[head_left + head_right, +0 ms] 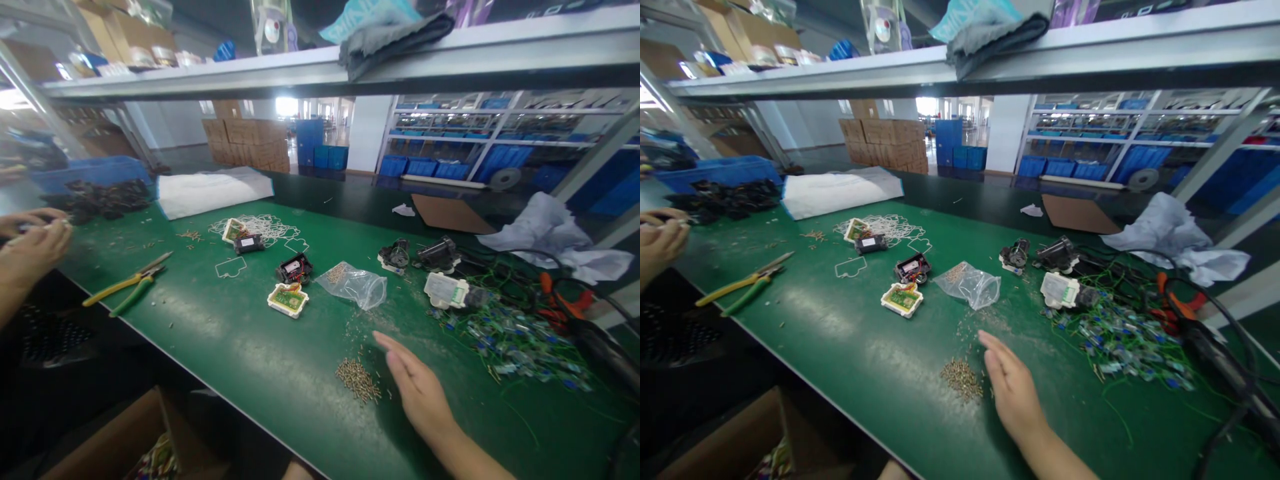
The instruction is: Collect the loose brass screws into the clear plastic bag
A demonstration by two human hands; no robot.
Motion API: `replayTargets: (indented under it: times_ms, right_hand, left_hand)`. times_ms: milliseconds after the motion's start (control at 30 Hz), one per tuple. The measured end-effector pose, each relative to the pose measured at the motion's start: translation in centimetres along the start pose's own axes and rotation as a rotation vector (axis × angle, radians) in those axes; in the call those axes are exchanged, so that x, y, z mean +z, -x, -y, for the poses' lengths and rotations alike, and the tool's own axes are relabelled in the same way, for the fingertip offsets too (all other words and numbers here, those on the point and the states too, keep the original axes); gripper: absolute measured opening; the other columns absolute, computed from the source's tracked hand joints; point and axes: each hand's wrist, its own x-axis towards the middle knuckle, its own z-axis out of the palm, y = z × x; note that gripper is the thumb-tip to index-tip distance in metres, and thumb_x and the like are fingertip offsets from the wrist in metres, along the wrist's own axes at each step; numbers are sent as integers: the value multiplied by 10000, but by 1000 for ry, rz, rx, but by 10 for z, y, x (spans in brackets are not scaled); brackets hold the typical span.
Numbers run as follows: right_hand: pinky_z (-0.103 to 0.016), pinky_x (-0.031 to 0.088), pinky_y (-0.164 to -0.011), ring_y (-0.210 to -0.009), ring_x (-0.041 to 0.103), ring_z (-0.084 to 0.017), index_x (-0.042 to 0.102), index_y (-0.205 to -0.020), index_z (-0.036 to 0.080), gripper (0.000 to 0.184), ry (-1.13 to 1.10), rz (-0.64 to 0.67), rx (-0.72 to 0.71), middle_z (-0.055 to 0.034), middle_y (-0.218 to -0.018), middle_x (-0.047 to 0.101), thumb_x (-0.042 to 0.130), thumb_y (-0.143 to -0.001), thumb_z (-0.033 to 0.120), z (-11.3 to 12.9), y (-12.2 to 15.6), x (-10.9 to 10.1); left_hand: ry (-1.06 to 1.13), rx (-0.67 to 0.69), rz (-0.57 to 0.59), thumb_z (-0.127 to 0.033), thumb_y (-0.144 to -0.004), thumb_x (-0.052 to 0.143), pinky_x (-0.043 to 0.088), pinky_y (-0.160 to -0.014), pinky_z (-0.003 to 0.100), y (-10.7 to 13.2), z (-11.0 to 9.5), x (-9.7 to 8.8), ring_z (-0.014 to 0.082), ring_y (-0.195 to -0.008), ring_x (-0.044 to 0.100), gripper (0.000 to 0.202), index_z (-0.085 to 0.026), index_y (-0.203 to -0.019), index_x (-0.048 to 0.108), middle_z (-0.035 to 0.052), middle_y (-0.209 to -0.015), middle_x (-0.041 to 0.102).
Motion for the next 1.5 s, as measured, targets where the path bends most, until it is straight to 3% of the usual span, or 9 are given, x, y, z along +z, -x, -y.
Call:
replayTargets:
  times_ms: [100,267,400,567,667,833,1067,1267,1500]
  right_hand:
    - [-473,273,-975,-1073,439,-264,501,-1126,147,557,-176,-241,244,-120,-1155,490,389,-809,592,-16,10,4]
    - [-436,252,-995,-1115,394,-254,474,-1126,151,634,-293,-207,303,-123,-1192,453,431,-746,657,2,19,36]
    - [-411,255,-998,-1124,383,-247,514,-1103,155,601,-339,-123,270,-118,-1179,465,437,-759,641,24,20,58]
    - [-445,172,-1022,-1116,391,-254,572,-1045,181,487,-549,-120,234,-98,-1167,484,551,-748,567,9,-6,45]
    - [-424,206,-1015,-1122,388,-240,573,-1004,166,493,-656,-130,246,-107,-1150,495,587,-718,568,-4,-36,33]
    - [-395,309,-963,-1033,478,-224,589,-942,127,471,-764,187,294,-121,-1052,553,642,-688,520,6,-66,39]
    - [-382,403,-850,-903,558,-216,587,-956,75,465,-813,730,378,-154,-984,579,676,-680,438,27,-65,59]
    - [-252,453,-724,-804,591,-158,606,-925,82,424,-792,1046,388,-108,-870,617,662,-687,429,36,-48,63]
    - [-203,447,-683,-749,595,-120,630,-962,133,420,-682,1242,328,-56,-824,630,606,-710,468,51,-27,63]
  left_hand:
    - [52,-50,29,-327,-843,456,478,-732,349,-6,8,2,170,-883,538,294,-138,-1064,500,67,-1039,530]
    - [104,-123,45,-380,-887,266,480,-705,362,-8,14,-1,230,-929,553,406,-130,-1030,551,29,-992,576]
    - [127,-134,26,-408,-794,309,475,-606,420,-7,13,-6,322,-977,541,440,-150,-1035,571,78,-987,609]
    - [127,-70,-42,-434,-781,197,453,-575,432,-6,8,-9,342,-1006,505,538,-148,-1013,588,39,-921,629]
    - [120,-12,-96,-437,-768,245,450,-532,385,-8,7,-9,333,-986,518,509,-142,-972,606,34,-856,639]
    - [101,94,-175,-426,-725,397,425,-448,294,-9,1,-13,320,-898,569,385,-152,-843,641,15,-700,641]
    - [58,128,-189,-434,-744,398,396,-430,260,-6,-3,-10,288,-801,605,389,-139,-805,643,-10,-605,622]
    - [24,-21,-48,-431,-813,360,429,-502,268,-6,5,3,262,-795,608,413,-126,-821,639,-20,-659,628]
    - [56,-224,243,-335,-832,477,466,-767,375,-9,12,6,172,-900,532,316,-135,-1077,487,79,-1059,520]
